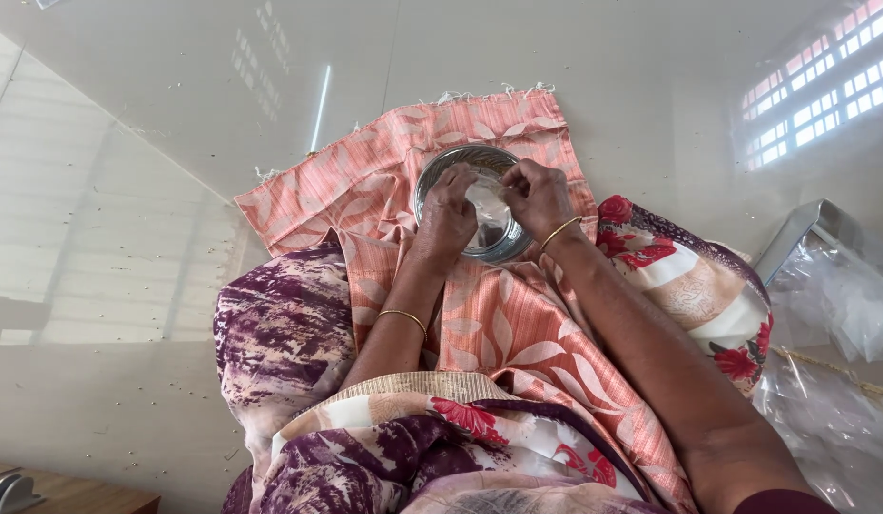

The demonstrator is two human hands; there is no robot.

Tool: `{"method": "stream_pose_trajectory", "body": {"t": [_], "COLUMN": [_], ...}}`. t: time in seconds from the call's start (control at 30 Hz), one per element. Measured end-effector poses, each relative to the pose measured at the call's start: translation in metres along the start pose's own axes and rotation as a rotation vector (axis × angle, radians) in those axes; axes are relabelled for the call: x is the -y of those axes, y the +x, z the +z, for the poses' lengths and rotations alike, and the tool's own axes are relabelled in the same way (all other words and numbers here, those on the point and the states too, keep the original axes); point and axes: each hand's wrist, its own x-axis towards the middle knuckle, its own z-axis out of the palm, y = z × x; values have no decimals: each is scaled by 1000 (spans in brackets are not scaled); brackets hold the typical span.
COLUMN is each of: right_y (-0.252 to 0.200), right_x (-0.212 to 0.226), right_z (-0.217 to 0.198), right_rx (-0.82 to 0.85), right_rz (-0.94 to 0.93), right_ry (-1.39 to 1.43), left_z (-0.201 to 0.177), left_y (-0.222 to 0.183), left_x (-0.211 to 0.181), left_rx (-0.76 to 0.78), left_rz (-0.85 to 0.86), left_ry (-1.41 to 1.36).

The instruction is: The person sits on the floor with a metal bowl of small yellow beads on their lap. They pick beads from the bowl by hand, place them into small clear plastic bags, and set the filled bags on a metal tray beside them.

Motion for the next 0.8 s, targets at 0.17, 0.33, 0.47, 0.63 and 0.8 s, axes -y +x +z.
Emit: {"method": "stream_pose_trajectory", "body": {"t": [0.17, 0.33, 0.47, 0.63, 0.8], "right_y": [6, 15, 23, 32, 28], "right_x": [6, -54, -111, -170, -112], "right_z": [-9, -1, 15, 37, 14], "right_rx": [154, 12, 211, 293, -138], "right_rz": [-29, 157, 300, 239, 297], "right_ry": [209, -43, -435, -447, 173], "left_z": [-17, -39, -39, -50, -81], "left_y": [6, 21, 14, 13, 16], "left_x": [-7, -6, 25, 20, -51], "left_rx": [-86, 26, -285, -315, -240], "left_rz": [5, -533, -300, -226, -313], "left_ry": [42, 71, -15, 17, -42]}}
